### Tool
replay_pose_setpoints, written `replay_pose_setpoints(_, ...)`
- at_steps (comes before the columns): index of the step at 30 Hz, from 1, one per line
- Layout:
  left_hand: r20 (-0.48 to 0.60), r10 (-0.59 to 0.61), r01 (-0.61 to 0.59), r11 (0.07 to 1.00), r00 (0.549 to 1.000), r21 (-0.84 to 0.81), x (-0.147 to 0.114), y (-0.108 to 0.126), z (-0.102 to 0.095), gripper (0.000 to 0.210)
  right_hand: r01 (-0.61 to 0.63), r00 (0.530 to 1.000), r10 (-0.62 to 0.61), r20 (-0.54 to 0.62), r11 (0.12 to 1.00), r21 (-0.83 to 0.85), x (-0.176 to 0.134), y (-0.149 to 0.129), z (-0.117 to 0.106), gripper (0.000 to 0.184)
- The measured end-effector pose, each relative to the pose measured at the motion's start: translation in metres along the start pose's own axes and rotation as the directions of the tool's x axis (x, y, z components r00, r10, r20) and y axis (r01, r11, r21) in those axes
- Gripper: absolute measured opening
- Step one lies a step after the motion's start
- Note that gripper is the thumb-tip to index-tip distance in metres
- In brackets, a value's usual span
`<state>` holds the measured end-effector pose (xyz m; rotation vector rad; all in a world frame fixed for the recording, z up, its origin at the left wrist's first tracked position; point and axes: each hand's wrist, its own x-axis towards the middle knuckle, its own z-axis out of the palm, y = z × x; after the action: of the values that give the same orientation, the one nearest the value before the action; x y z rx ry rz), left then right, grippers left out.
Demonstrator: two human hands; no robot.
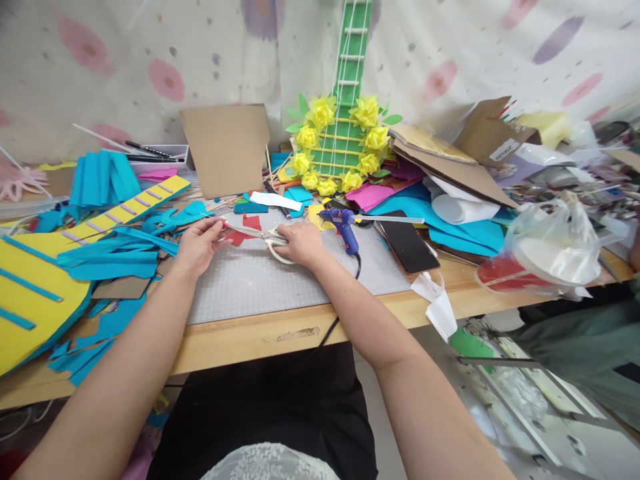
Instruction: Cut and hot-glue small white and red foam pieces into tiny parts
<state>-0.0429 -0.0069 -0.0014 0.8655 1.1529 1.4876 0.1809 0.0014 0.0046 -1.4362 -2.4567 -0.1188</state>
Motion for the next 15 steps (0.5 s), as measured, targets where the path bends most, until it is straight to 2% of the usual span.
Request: replay_pose_setpoints(15, 0.030, 0.019, -0.019, 1.000, 0.999, 0.017, 0.0009, -0.0023, -0.0009, 0.020, -0.037, 0.999, 0.038, 0.031, 0.999, -0.016, 0.0010, -0.0006, 0.0015, 0.047)
